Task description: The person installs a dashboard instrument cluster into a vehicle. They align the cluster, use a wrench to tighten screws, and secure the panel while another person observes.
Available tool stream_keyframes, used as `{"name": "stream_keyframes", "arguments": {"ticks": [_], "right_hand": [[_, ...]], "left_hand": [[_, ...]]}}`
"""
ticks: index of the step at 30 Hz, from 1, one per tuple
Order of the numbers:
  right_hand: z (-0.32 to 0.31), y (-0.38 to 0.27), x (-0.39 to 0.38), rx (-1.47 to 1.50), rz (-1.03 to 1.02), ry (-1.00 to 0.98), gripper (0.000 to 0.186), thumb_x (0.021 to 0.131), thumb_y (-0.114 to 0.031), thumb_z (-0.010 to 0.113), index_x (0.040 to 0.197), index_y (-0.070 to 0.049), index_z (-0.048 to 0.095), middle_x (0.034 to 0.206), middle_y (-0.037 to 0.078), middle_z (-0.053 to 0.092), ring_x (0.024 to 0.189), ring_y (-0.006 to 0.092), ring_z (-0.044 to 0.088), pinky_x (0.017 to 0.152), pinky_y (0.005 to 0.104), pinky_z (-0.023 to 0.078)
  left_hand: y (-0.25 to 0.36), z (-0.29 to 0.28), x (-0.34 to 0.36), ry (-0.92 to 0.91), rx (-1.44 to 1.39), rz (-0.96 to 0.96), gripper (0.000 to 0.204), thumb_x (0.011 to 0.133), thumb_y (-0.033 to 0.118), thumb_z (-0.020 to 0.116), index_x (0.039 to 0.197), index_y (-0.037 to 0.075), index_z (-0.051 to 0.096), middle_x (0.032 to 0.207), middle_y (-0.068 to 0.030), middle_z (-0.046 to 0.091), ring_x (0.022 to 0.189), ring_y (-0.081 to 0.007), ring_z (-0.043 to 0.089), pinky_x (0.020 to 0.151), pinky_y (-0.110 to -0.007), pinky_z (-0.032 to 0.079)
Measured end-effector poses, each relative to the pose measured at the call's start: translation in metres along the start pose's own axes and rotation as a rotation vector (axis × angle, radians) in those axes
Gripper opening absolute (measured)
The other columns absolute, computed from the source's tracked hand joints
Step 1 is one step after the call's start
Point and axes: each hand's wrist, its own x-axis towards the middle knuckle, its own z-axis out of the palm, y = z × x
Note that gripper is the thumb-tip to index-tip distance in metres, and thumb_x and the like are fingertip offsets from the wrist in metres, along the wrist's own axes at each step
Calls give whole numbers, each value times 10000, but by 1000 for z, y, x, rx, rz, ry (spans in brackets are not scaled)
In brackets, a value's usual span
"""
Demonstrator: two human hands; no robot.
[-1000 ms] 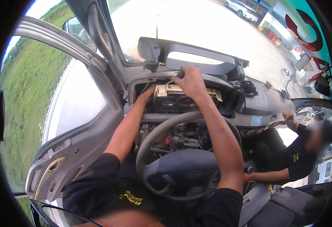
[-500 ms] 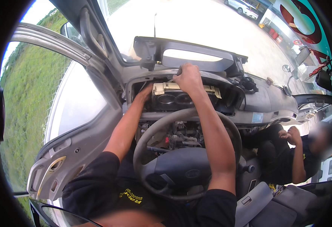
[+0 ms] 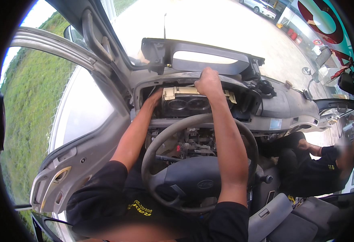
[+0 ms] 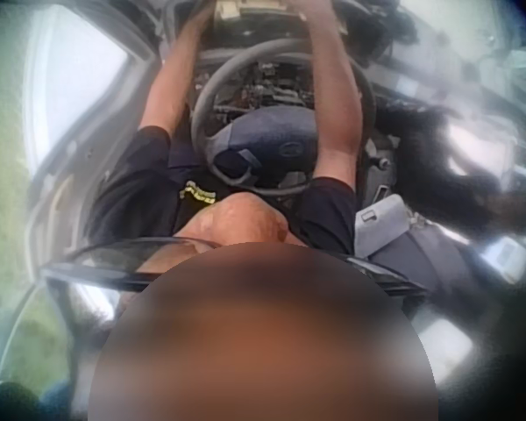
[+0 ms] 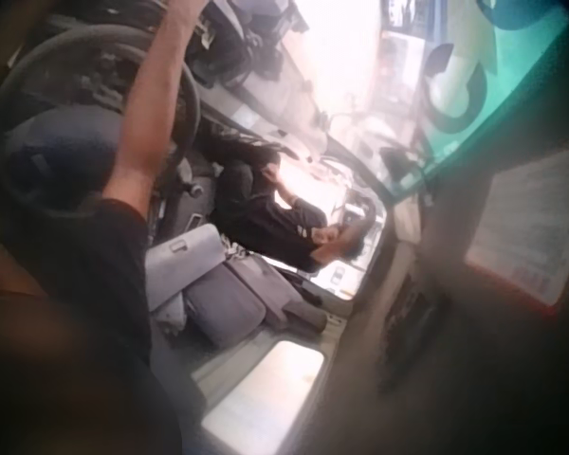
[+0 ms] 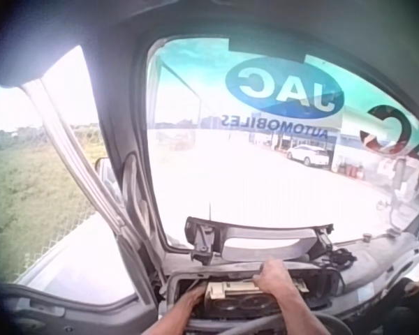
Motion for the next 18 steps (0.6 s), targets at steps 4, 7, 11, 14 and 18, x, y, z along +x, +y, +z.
{"name": "stream_keyframes", "arguments": {"ticks": [4,7,11,14,18], "right_hand": [[11,13,7,-82,4,62,209,861,1,722,1051,78,757,1119,355,724,1100,498,710,973,495,594],[16,21,11,-134,4,90,215,884,-75,770,1027,84,744,1108,334,732,1121,476,705,1002,491,575],[22,34,18,-209,41,89,251,891,-120,804,1038,73,742,1131,320,735,1127,458,707,1022,483,569],[22,41,22,-254,14,46,267,892,-118,805,1062,76,736,1155,313,734,1133,453,706,1022,483,573],[25,34,27,-222,16,49,237,913,-135,791,1034,64,748,1105,301,747,1111,452,714,1005,488,575]], "left_hand": [[1,4,-1,-7,2,3,518,1086,379,545,1447,20,637,1428,-120,667,1284,-225,618,1098,-379,471],[0,5,-2,-9,4,5,517,1087,378,543,1449,19,636,1432,-120,665,1289,-226,615,1101,-379,468],[-3,5,2,-8,6,17,517,1088,376,541,1450,19,635,1436,-120,662,1295,-227,611,1104,-379,465],[-8,3,8,1,9,38,517,1090,375,540,1451,18,634,1440,-120,660,1299,-228,609,1107,-379,463],[-11,-12,13,48,-18,68,520,1087,369,547,1462,16,626,1466,-125,643,1330,-233,589,1132,-379,442]]}}
